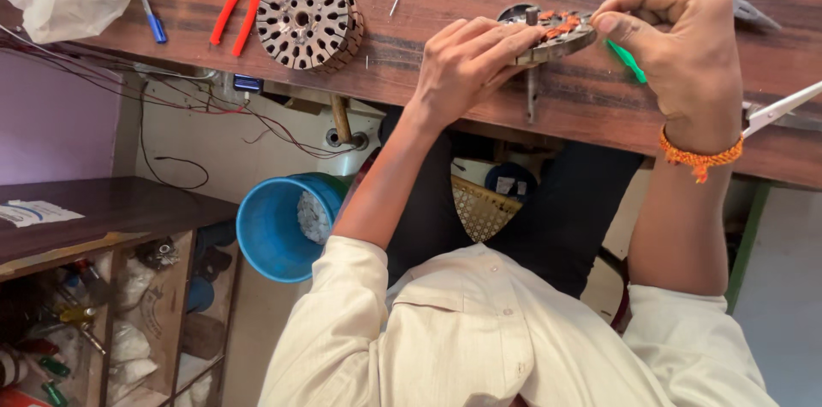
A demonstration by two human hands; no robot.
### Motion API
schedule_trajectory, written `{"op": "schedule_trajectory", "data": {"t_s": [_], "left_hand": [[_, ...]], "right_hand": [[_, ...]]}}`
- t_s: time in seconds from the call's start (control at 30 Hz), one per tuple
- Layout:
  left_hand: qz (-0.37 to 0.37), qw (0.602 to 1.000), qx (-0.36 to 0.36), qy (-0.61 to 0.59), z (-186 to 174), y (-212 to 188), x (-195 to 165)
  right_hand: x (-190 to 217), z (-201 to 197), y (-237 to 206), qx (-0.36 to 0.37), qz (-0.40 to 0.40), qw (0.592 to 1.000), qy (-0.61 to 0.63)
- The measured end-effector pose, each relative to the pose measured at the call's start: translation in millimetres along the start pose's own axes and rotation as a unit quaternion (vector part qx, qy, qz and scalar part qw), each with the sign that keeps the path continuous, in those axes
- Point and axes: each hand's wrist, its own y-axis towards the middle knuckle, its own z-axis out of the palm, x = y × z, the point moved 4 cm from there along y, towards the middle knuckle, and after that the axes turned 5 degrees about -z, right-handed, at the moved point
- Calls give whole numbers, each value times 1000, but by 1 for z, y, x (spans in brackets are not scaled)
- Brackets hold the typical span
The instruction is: The person winds copper wire around a motor stator core held in a vise. They repeatedly wrap the wire by hand, occasionally using a green-handled tool to press or adjust the coils. The stator remains clamped throughout the clip.
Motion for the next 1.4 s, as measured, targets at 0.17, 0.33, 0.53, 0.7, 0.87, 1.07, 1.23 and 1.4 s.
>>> {"op": "schedule_trajectory", "data": {"t_s": [0.17,0.33,0.53,0.7,0.87,1.07,1.23,1.4], "left_hand": [[-29,999,-10,-12,-2,-6,-7],[-24,1000,-15,-8,-3,-4,-5],[-13,1000,-6,-28,-5,-1,0],[3,999,-13,-32,-11,5,6],[31,999,5,-5,-17,2,7],[136,989,-25,47,-21,-18,0],[134,990,-23,24,-19,-33,-3],[103,993,-37,-46,-17,-33,-11]], "right_hand": [[10,22,-22,-18,-46,996,-74],[13,34,-30,-52,-59,994,-79],[3,47,-34,-44,-99,992,-59],[-13,61,-46,-71,-63,985,-141],[-36,92,-58,-109,-191,958,-187],[-49,94,-71,-134,-183,953,-200],[-29,85,-84,-99,-166,961,-198],[-10,83,-81,-54,-167,962,-208]]}}
